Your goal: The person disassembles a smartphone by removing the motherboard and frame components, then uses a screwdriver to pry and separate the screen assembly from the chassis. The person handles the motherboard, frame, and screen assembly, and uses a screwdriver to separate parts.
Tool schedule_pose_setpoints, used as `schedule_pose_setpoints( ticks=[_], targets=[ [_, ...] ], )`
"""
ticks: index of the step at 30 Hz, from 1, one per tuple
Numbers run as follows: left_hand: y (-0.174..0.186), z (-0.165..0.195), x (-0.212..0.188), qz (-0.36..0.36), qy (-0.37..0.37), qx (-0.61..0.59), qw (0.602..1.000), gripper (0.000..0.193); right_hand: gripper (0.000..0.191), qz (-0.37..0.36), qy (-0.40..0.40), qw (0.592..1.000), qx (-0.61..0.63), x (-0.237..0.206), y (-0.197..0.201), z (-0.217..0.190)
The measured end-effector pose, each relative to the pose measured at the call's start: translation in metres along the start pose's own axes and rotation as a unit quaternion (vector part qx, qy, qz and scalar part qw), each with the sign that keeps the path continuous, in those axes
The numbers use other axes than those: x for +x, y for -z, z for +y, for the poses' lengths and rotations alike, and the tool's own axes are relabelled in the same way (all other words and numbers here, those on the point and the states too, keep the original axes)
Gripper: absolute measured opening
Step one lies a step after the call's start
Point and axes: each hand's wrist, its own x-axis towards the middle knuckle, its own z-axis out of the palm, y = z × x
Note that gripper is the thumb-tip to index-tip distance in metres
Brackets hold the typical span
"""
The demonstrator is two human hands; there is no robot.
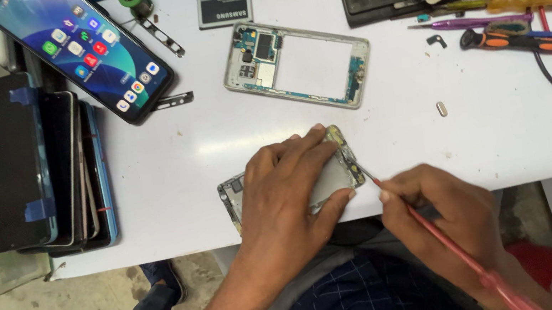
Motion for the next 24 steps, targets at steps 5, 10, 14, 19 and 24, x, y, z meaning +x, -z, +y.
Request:
schedule_pose_setpoints(
  ticks=[5,10,14,19,24],
  targets=[
    [-0.001,0.002,0.0,0.001,-0.015,0.016,1.0,0.055,0.013,-0.017,-0.047,0.997,0.06,0.002,-0.001,0.011],
    [-0.001,0.004,0.0,-0.018,-0.016,0.027,0.999,0.054,0.013,-0.024,-0.088,0.97,0.227,-0.004,0.004,0.024],
    [-0.003,0.003,-0.001,-0.024,-0.017,0.032,0.999,0.05,0.012,-0.01,-0.067,0.97,0.233,-0.01,0.0,0.028],
    [-0.005,0.001,0.0,-0.02,-0.009,0.031,0.999,0.048,0.011,-0.011,-0.063,0.984,0.165,-0.013,-0.003,0.027],
    [-0.007,-0.001,-0.001,-0.014,-0.009,0.025,1.0,0.049,0.01,0.004,-0.008,0.995,0.097,-0.014,-0.005,0.021]
  ],
)
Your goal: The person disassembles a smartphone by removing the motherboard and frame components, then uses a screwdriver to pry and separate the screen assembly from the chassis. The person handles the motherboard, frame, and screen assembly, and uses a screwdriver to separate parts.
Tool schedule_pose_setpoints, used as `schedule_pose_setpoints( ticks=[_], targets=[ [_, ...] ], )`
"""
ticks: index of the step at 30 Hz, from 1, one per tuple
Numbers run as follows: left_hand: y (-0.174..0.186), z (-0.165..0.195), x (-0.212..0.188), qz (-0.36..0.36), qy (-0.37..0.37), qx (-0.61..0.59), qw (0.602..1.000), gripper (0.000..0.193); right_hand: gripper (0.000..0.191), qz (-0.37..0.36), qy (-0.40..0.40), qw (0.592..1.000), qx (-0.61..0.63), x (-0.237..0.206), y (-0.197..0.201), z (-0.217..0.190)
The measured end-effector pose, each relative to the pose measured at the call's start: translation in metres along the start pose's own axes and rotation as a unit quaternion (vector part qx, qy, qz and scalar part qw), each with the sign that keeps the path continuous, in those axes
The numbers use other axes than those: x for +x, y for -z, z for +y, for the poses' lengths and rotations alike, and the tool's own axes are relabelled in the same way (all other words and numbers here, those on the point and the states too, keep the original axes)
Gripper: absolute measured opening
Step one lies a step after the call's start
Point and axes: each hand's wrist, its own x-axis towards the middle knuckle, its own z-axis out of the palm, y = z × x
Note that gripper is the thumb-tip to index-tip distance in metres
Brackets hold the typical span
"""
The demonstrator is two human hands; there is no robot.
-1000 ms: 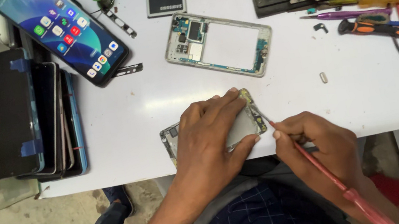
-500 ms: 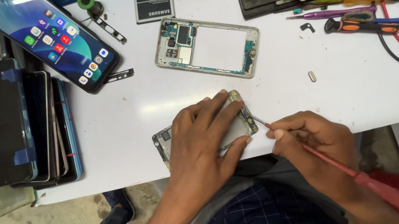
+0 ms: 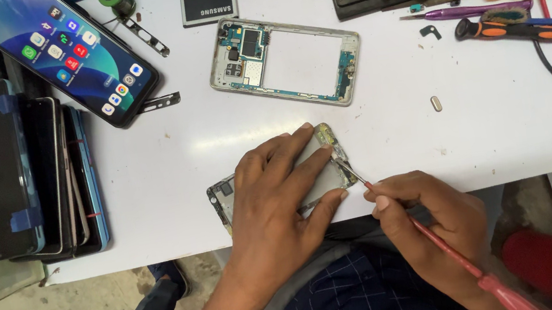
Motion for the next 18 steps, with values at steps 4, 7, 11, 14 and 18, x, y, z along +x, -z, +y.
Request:
schedule_pose_setpoints(
  ticks=[4,7,11,14,18],
  targets=[
    [0.0,-0.0014,0.0009,-0.003,-0.001,0.002,1.0,0.05,0.011,0.011,0.016,1.0,-0.022,0.0021,-0.0025,-0.0026],
    [-0.0002,-0.0014,0.0014,-0.003,-0.003,0.003,1.0,0.049,0.01,0.005,0.022,0.999,-0.024,0.0062,-0.0027,-0.0024],
    [-0.0009,-0.0023,0.0028,-0.004,-0.003,0.001,1.0,0.049,0.01,-0.003,0.026,1.0,-0.016,0.008,-0.0012,-0.0022],
    [-0.0014,-0.0027,0.0026,-0.004,0.0,0.002,1.0,0.048,0.009,-0.001,0.045,0.999,-0.022,0.0072,-0.0026,-0.0013],
    [-0.0026,-0.0025,0.0022,-0.01,0.002,0.006,1.0,0.048,0.01,-0.003,0.045,0.999,-0.03,0.0084,-0.0048,0.002]
  ],
)
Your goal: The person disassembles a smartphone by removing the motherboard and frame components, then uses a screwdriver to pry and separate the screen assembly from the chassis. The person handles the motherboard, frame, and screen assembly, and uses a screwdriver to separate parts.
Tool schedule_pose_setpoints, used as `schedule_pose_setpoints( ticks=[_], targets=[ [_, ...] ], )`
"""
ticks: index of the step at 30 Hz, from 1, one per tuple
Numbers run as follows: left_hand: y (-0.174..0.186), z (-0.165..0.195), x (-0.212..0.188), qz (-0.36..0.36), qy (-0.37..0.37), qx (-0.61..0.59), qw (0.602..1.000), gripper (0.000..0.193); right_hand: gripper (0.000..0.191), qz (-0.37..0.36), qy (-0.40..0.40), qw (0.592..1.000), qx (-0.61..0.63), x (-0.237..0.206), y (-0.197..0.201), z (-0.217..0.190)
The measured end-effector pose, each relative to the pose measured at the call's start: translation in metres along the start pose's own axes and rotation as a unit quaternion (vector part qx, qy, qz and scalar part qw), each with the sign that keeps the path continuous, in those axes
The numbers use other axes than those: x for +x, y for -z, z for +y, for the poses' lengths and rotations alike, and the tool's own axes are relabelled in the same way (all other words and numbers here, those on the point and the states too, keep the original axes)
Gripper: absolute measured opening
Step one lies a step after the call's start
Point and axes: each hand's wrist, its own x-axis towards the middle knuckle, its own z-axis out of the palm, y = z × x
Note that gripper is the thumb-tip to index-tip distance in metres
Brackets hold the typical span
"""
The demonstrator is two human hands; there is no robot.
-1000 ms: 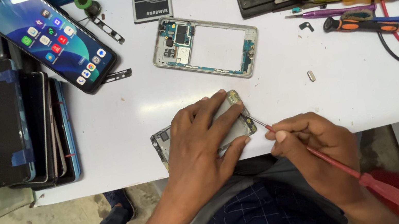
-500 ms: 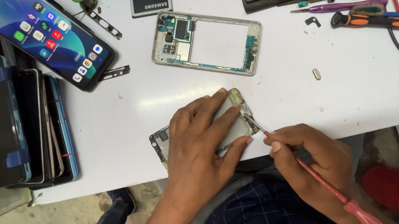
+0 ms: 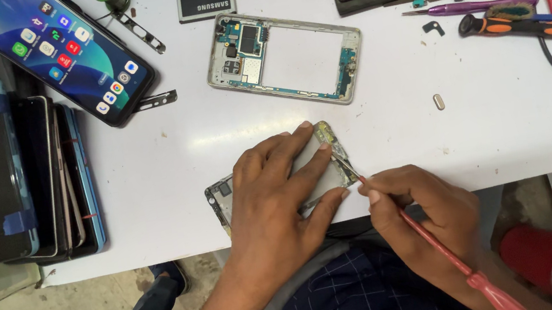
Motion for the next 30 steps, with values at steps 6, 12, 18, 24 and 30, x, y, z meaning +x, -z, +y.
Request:
schedule_pose_setpoints(
  ticks=[6,12,18,24,30],
  targets=[
    [0.0001,0.0003,0.0003,-0.001,0.006,-0.003,1.0,0.049,0.008,-0.001,0.025,1.0,-0.009,0.0007,0.0016,-0.0011],
    [0.0016,0.002,0.0008,-0.002,0.011,-0.003,1.0,0.048,0.008,-0.002,0.022,1.0,-0.01,0.003,0.0023,-0.0035],
    [0.0019,0.004,0.0026,-0.003,0.009,0.002,1.0,0.049,0.009,0.006,0.04,0.999,-0.008,0.0052,0.0036,-0.0033],
    [0.0014,0.0061,0.004,-0.01,0.025,-0.006,1.0,0.048,0.007,0.007,0.028,0.999,-0.015,0.0057,0.0049,-0.0032],
    [0.0001,0.0055,0.0052,-0.008,0.023,-0.006,1.0,0.048,0.007,0.005,0.026,1.0,-0.011,0.0054,0.0063,-0.0021]
  ],
)
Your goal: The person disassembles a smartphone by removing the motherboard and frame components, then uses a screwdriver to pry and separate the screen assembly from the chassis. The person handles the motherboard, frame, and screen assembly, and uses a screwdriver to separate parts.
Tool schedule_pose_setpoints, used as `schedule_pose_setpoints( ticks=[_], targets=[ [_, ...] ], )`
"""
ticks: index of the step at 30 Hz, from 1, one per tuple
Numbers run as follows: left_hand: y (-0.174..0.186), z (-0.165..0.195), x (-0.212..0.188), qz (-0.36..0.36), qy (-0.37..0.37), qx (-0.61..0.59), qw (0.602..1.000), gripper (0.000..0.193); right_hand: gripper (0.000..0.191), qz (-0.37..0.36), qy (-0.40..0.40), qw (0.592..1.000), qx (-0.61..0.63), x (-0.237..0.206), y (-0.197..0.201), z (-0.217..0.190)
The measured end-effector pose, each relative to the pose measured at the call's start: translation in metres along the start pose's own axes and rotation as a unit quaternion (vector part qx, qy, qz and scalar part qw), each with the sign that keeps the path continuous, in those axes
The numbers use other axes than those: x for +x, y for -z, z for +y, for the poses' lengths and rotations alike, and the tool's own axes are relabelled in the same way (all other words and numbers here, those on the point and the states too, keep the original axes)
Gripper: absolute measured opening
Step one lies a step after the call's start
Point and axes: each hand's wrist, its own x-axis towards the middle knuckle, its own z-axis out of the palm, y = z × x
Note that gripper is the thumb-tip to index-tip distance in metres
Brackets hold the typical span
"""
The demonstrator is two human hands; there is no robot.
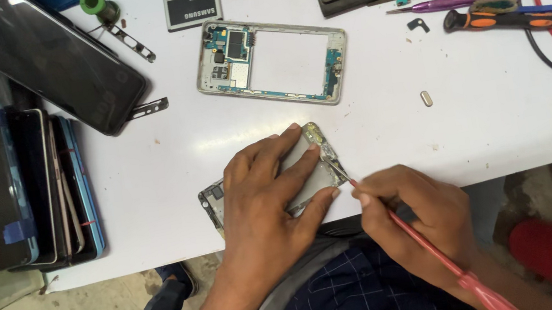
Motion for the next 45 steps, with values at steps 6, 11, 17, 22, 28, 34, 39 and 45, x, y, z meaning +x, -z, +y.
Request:
schedule_pose_setpoints(
  ticks=[6,11,17,22,28,34,39,45],
  targets=[
    [0.0004,0.0011,-0.0012,-0.001,0.001,-0.001,1.0,0.047,0.008,0.009,0.007,1.0,0.004,-0.0003,-0.0009,0.0009],
    [0.0011,0.0006,-0.0006,0.001,0.004,-0.002,1.0,0.048,0.008,0.008,-0.012,1.0,0.007,-0.0017,-0.0004,0.0005],
    [0.001,0.0009,-0.0012,0.006,-0.002,0.004,1.0,0.048,0.007,0.005,-0.008,1.0,0.018,-0.0025,0.0009,0.0007],
    [0.0011,0.0012,-0.0027,-0.001,0.002,0.003,1.0,0.047,0.008,0.009,0.008,1.0,0.018,-0.0019,0.0,0.0024],
    [0.0001,-0.0001,-0.0023,0.003,0.001,0.008,1.0,0.048,0.006,-0.001,-0.007,1.0,0.012,-0.0024,0.0024,0.0027],
    [-0.0011,-0.0006,-0.0012,0.004,0.0,0.006,1.0,0.048,0.008,0.004,0.018,1.0,0.021,-0.0017,0.0008,0.0038],
    [-0.0001,0.0,-0.0014,0.001,0.002,0.002,1.0,0.048,0.007,-0.002,-0.005,1.0,0.016,-0.0022,0.001,0.0057],
    [0.0011,0.0002,-0.0006,0.005,0.003,0.003,1.0,0.048,0.007,-0.009,0.007,1.0,0.023,-0.0015,0.0007,0.0059]
  ],
)
